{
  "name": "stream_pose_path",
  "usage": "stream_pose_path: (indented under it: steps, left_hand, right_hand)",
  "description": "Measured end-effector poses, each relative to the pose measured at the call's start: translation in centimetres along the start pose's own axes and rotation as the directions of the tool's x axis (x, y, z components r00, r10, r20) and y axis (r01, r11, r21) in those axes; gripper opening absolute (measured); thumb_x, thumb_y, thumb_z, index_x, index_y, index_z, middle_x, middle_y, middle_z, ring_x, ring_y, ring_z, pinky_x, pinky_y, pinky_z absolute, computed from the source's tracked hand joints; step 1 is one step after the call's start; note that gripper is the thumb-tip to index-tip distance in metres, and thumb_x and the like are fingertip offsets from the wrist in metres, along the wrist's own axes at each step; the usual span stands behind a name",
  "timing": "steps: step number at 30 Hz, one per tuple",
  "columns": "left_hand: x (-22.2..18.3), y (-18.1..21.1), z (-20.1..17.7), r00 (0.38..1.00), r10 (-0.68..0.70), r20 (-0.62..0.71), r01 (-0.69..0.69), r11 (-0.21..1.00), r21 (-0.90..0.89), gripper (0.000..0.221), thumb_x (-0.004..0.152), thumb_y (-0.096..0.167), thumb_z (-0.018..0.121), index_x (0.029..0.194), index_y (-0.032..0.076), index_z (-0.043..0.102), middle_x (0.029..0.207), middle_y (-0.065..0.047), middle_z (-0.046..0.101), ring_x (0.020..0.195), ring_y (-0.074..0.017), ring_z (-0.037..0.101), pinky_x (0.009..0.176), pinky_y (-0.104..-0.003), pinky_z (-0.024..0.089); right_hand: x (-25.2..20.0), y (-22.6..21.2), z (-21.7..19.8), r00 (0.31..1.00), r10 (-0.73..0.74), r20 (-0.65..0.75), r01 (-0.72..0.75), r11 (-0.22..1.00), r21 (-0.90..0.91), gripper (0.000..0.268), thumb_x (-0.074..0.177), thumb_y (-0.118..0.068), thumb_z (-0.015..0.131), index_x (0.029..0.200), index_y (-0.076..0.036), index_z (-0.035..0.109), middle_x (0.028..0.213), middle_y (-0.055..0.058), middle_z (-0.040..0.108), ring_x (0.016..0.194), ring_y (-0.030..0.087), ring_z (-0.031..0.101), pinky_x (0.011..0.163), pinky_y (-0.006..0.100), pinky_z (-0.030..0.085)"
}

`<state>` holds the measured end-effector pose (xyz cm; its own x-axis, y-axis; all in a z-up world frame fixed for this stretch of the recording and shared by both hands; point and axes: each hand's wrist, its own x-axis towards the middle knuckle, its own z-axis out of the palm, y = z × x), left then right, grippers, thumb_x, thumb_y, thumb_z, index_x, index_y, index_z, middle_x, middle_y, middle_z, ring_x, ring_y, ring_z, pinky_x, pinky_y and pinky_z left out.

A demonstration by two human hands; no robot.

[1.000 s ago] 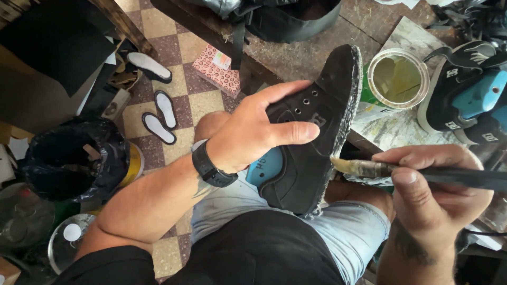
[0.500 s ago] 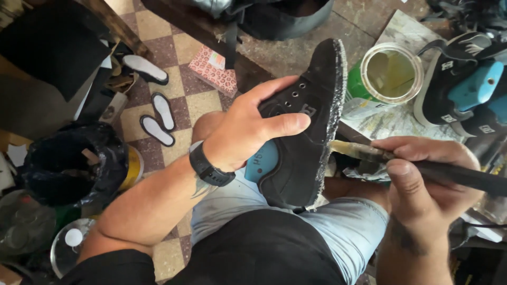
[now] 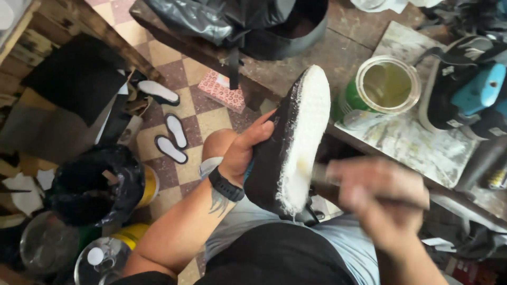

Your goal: Applying adhesive to the bottom of a shoe sole using a brush at a repair bench.

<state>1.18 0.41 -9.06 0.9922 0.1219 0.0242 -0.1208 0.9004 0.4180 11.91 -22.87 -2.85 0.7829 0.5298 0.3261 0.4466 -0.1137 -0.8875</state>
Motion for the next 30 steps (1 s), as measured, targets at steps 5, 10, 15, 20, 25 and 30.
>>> stream_pose_path:
  steps: [5, 10, 15, 20, 25, 30]
  left_hand:
    - [0.0, -0.2, -0.1, 0.998, -0.018, 0.064, 0.027, 0.989, -0.142, 0.052, 0.108, 0.026, 0.071, 0.150, 0.002, 0.054, 0.129, -0.020, 0.073, 0.112, -0.0316, 0.075, 0.099, -0.045, 0.062]
    - [-0.9, 0.5, 1.3, 0.998, -0.031, 0.049, 0.035, 0.996, -0.078, 0.063, 0.103, 0.028, 0.076, 0.151, -0.002, 0.051, 0.127, -0.019, 0.074, 0.107, -0.0293, 0.076, 0.095, -0.043, 0.064]
    - [-1.5, 0.4, 0.4, 0.999, 0.038, 0.023, -0.037, 0.998, -0.047, 0.085, 0.094, 0.030, 0.088, 0.160, 0.001, 0.044, 0.144, -0.022, 0.065, 0.124, -0.0346, 0.069, 0.107, -0.050, 0.058]
    - [-0.9, 0.4, 0.3, 0.866, -0.012, -0.501, 0.061, 0.995, 0.081, 0.074, 0.085, 0.014, 0.072, 0.156, 0.011, 0.052, 0.137, -0.023, 0.069, 0.112, -0.0394, 0.071, 0.097, -0.051, 0.060]
    - [-0.7, 1.7, 1.6, 0.798, -0.043, -0.601, 0.121, 0.989, 0.090, 0.083, 0.082, 0.013, 0.070, 0.162, 0.015, 0.048, 0.138, -0.022, 0.068, 0.116, -0.0384, 0.069, 0.100, -0.050, 0.057]
    - [-1.1, 2.7, 1.8, 0.790, -0.004, -0.613, 0.095, 0.989, 0.116, 0.084, 0.081, 0.012, 0.069, 0.163, 0.016, 0.048, 0.137, -0.022, 0.069, 0.115, -0.0383, 0.069, 0.098, -0.050, 0.058]
  right_hand:
    - [1.5, 0.7, -0.2, 0.990, -0.018, 0.138, -0.024, 0.953, 0.301, 0.013, 0.098, -0.012, 0.071, 0.097, 0.002, 0.069, 0.105, 0.021, 0.077, 0.089, 0.027, 0.080, 0.084, 0.035, 0.069]
    - [8.2, 3.3, -4.4, 0.980, -0.188, -0.058, 0.186, 0.982, -0.041, 0.012, 0.117, -0.010, 0.071, 0.117, -0.001, 0.064, 0.116, 0.016, 0.067, 0.104, 0.026, 0.074, 0.098, 0.036, 0.062]
    - [13.0, 0.7, -6.5, 0.960, 0.278, 0.028, -0.268, 0.945, -0.190, 0.025, 0.118, -0.011, 0.041, 0.128, 0.004, 0.059, 0.113, 0.026, 0.070, 0.099, 0.031, 0.079, 0.093, 0.034, 0.070]
    - [15.5, 1.4, -4.4, 0.924, 0.224, 0.310, 0.136, 0.565, -0.814, 0.021, 0.108, -0.033, 0.078, 0.126, -0.021, 0.079, 0.045, -0.001, 0.059, 0.042, 0.009, 0.054, 0.060, 0.029, 0.055]
    - [16.1, 3.4, -3.6, 0.909, 0.341, 0.239, 0.096, 0.387, -0.917, 0.027, 0.101, -0.043, 0.069, 0.124, -0.032, 0.079, 0.077, 0.010, 0.076, 0.080, 0.032, 0.073, 0.073, 0.046, 0.055]
    - [13.0, 4.3, -5.9, 0.933, 0.304, -0.191, -0.317, 0.948, -0.039, 0.010, 0.100, -0.005, 0.073, 0.110, -0.008, 0.071, 0.084, 0.005, 0.066, 0.069, 0.012, 0.063, 0.064, 0.021, 0.052]
